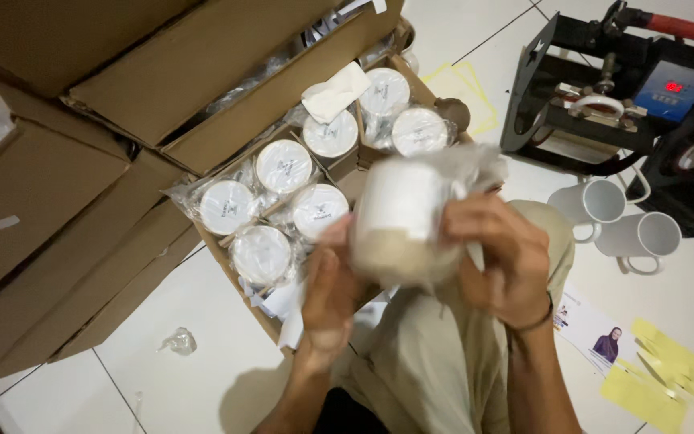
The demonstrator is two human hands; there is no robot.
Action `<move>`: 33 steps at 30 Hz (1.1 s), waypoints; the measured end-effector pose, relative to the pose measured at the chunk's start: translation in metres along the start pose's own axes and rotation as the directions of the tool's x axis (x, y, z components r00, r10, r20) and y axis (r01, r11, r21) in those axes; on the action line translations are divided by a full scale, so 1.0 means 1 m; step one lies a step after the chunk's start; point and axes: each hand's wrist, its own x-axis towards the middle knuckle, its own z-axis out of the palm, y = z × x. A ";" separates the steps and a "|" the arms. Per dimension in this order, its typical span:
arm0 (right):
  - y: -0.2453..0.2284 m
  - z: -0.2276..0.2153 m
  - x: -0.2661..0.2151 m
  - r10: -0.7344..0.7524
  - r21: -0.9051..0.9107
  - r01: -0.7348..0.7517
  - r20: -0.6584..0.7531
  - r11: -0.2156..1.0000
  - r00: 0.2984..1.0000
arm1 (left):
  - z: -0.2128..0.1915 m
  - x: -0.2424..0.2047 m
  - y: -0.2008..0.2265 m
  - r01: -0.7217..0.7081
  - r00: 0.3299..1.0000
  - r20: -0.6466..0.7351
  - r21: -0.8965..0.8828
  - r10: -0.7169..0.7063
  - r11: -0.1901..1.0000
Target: The person sits on the floor, unwraps white mugs from plastic packaging, and applies printed transfer sheets to their surfaces. They then place the mugs into a heat press machine to transfer the design.
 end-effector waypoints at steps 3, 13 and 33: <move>-0.017 -0.006 -0.023 -0.068 0.164 0.062 0.030 0.985 0.997 | 0.013 -0.018 -0.013 0.607 0.793 0.478 -0.567 -0.378 0.556; -0.038 -0.033 -0.074 0.631 0.377 -0.532 -0.216 0.758 0.745 | 0.021 -0.039 -0.022 0.380 0.886 0.333 -0.128 -0.321 0.916; -0.032 -0.064 -0.141 0.746 0.570 -0.652 0.098 0.501 0.659 | 0.039 -0.074 -0.082 0.208 0.946 0.241 0.062 -0.217 0.976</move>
